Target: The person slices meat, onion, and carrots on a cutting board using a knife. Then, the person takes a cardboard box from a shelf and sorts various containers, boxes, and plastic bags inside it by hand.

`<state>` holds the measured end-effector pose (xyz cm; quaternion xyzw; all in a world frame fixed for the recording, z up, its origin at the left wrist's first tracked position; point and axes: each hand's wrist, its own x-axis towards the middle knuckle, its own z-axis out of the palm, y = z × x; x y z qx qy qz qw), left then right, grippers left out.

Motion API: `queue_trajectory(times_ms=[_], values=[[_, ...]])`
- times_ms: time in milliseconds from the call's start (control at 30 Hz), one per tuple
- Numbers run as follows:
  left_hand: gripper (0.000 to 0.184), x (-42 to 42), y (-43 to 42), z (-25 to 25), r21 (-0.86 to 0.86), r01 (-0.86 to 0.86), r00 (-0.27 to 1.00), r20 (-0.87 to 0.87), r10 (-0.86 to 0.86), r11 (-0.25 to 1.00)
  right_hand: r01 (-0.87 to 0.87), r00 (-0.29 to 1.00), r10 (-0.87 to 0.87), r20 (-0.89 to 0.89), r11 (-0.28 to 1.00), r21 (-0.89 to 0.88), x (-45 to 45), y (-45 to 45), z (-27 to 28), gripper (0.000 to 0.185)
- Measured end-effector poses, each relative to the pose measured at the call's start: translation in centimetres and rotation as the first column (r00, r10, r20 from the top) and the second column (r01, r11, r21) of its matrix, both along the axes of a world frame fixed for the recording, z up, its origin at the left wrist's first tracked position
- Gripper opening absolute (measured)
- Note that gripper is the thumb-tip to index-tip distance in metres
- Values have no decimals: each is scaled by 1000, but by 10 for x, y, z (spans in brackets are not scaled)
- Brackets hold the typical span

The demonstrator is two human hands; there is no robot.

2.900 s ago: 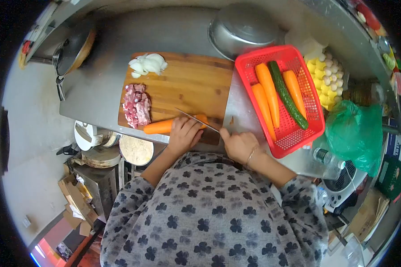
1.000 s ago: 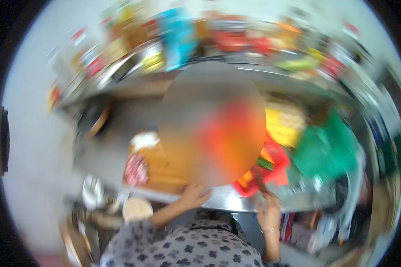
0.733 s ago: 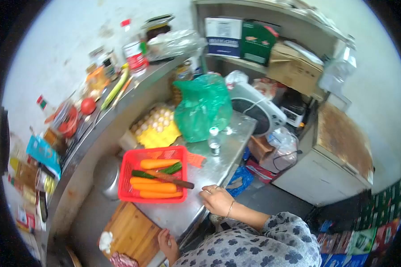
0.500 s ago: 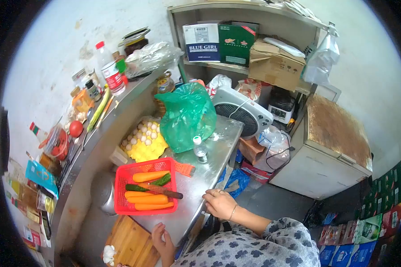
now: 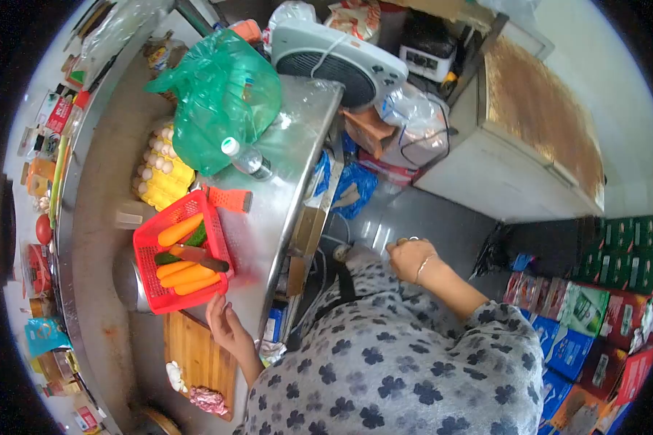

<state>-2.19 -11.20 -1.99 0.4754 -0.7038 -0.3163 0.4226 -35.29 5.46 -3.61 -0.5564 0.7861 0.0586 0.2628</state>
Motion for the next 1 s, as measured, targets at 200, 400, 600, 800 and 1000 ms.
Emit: queue_trajectory(times_ms=[200, 400, 600, 800, 1000], values=[[21, 8, 21, -7, 18, -34, 999, 41, 33, 999, -56, 978, 33, 204, 992, 111, 11, 34, -6, 30], [19, 5, 48, -18, 65, -125, 991, -45, 128, 990, -179, 975, 181, 130, 984, -22, -10, -25, 12, 28], [19, -51, 12, -10, 78, -95, 986, -126, 104, 992, -258, 957, 280, 80, 943, -210, -65, -77, 39, 25], [19, -169, -53, 9, -12, -38, 991, -131, 36, 999, -302, 929, 363, -69, 639, -707, -192, -198, 138, 27], [26, -332, -158, 74, -211, 84, 989, -99, -107, 974, -580, 815, 330, -477, 428, -693, -330, -368, 250, 32]])
